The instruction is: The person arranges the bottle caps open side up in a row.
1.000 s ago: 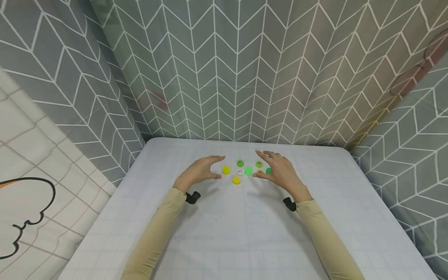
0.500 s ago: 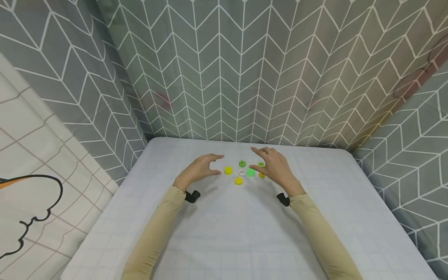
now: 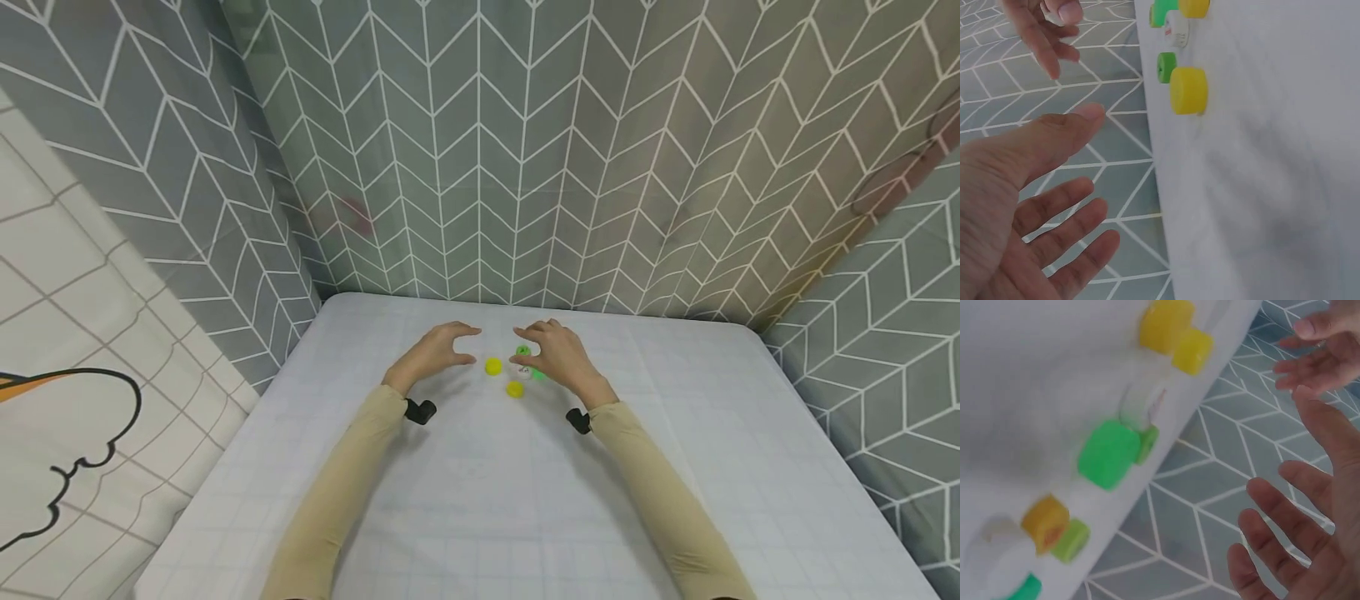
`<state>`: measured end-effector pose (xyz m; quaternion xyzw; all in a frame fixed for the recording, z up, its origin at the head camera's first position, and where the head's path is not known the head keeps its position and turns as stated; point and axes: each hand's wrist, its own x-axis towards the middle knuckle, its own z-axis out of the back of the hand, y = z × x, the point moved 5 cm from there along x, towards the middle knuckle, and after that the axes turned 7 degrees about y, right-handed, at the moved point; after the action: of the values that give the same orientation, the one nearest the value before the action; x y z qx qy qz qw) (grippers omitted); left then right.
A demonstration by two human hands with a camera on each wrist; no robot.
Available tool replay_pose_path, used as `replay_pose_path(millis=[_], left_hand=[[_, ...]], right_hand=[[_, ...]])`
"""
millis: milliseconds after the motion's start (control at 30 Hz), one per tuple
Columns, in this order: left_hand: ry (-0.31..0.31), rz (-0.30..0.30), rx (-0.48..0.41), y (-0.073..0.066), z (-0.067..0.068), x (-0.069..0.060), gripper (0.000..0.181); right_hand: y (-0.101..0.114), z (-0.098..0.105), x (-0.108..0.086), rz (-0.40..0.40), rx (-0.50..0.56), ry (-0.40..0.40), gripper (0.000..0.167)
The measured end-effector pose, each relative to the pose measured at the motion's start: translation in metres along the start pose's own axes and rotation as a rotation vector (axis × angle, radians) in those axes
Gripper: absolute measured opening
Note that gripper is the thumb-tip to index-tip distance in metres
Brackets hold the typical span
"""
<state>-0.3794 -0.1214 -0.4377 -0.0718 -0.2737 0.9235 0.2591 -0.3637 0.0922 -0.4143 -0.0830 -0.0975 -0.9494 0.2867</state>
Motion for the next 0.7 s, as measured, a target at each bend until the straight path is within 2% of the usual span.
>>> replay_pose_path(millis=[100, 200, 267, 333, 500, 700], left_hand=[[0.029, 0.002, -0.044, 0.000, -0.006, 0.010, 0.056], [0.053, 0.038, -0.079, 0.004, -0.013, 0.017, 0.052], [0.068, 0.064, -0.082, 0.010, -0.019, 0.019, 0.050], [0.085, 0.061, -0.066, 0.013, -0.025, 0.022, 0.047], [0.102, 0.008, -0.030, 0.013, -0.038, 0.030, 0.042], [0.094, 0.036, -0.018, 0.011, -0.045, 0.034, 0.037]], right_hand=[[-0.001, -0.010, 0.005, -0.037, 0.020, 0.058, 0.061], [-0.001, -0.023, 0.011, -0.052, 0.045, 0.121, 0.062], [0.002, -0.034, 0.016, -0.055, 0.067, 0.160, 0.060], [0.002, -0.042, 0.018, -0.059, 0.087, 0.184, 0.057], [0.001, -0.055, 0.021, -0.051, 0.107, 0.195, 0.051], [0.003, -0.060, 0.026, -0.031, 0.142, 0.190, 0.042]])
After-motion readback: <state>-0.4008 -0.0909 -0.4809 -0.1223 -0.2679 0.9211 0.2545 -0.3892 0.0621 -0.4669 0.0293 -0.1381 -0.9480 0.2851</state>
